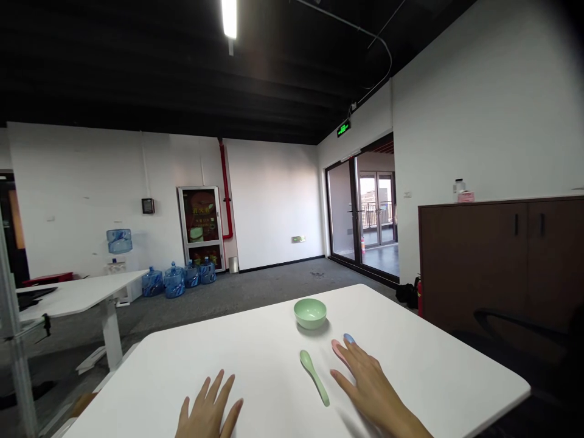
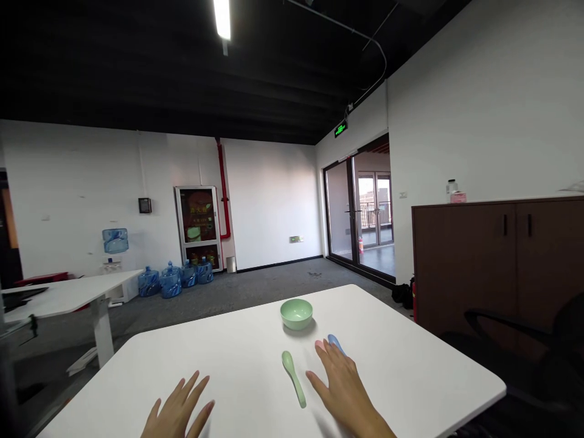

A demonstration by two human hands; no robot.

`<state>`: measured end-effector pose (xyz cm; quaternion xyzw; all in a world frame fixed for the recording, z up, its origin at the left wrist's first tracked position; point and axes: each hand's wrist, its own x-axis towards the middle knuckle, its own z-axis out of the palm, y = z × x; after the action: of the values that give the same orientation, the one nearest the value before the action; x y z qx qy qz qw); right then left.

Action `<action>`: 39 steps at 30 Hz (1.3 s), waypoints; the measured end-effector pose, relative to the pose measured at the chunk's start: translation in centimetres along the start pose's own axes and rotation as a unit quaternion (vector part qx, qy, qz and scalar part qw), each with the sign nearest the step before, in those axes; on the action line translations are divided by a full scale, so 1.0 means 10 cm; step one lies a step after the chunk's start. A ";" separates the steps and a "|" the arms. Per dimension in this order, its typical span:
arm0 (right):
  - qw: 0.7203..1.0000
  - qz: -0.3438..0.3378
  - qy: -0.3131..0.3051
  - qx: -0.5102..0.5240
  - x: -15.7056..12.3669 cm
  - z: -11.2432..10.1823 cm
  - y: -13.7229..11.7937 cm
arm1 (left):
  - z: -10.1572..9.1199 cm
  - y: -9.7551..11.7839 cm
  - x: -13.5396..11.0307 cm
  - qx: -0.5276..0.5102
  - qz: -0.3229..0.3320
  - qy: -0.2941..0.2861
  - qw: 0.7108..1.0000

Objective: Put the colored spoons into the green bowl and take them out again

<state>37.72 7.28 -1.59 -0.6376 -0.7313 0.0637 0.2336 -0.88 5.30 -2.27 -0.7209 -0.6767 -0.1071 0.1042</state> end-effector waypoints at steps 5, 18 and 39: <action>1.000 -0.005 -0.003 -0.004 0.02 0.02 0.01 | -0.03 0.04 -0.01 -0.006 -0.004 0.006 1.000; 1.000 -0.012 -0.013 -0.010 0.09 0.08 0.02 | -0.17 0.15 -0.04 -0.015 -0.011 -0.015 1.000; 0.986 0.124 -0.035 -0.109 0.41 0.28 0.28 | -0.14 0.14 -0.05 -0.045 -0.012 -0.006 0.999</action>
<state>38.77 12.30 -4.09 -0.7426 -0.6567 0.0341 0.1273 0.52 4.35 -1.11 -0.7176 -0.6801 -0.1346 0.0663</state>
